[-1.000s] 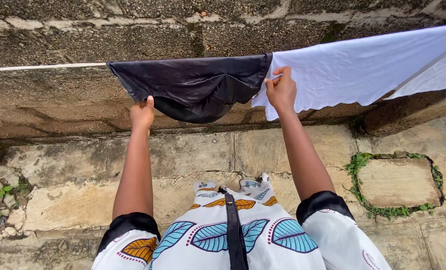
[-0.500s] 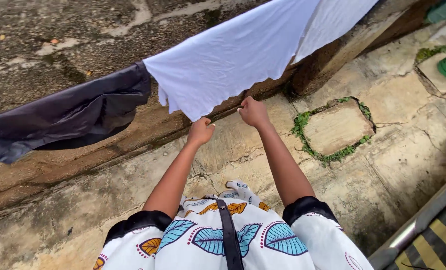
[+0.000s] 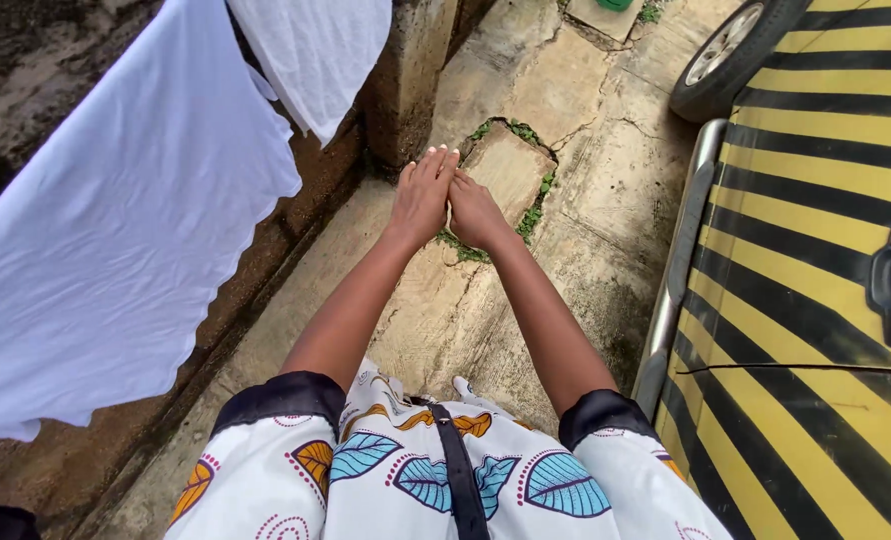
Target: The recorder takes washed clothes from a green bucket and hangs them on a clothesline outdoors.
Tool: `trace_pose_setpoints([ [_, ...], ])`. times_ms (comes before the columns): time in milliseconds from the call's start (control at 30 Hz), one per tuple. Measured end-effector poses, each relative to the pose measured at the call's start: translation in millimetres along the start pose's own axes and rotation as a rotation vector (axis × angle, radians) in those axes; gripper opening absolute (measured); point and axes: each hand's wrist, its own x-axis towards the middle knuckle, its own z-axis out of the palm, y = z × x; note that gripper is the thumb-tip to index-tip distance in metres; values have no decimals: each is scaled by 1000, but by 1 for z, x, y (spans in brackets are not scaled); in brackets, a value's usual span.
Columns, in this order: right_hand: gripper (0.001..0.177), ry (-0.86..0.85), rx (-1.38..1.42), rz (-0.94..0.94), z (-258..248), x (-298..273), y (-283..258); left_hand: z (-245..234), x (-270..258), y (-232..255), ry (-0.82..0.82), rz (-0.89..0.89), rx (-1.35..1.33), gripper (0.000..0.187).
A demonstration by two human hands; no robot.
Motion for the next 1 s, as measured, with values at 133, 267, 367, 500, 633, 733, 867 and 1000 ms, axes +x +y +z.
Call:
trace_pose_setpoints([
  [133,79,45,-24,56,-24,10,59,48,60,30,-116,131,-44,55],
  [267,87,34,-117,152,-45,41,124,102,127,40,-124,267,140,42],
  [367,87,94,-172,165,-54,80,188,157,183,33,-45,354,293,48],
  [500,89,56,-278,250,-84,128,246,227,262,20,29,451,417,53],
  [633,79,5,-301,429,-93,165,303,286,319,21,-113,334,412,47],
  [733,80,66,-284,491,-93,191,347,311,361,30,-251,286,410,45],
  [867,74,92,-302,538,-96,224,409,360,409,31,-367,278,459,44],
  [1000,75,110,-282,558,-108,257,475,421,460,36,-211,279,428,50],
])
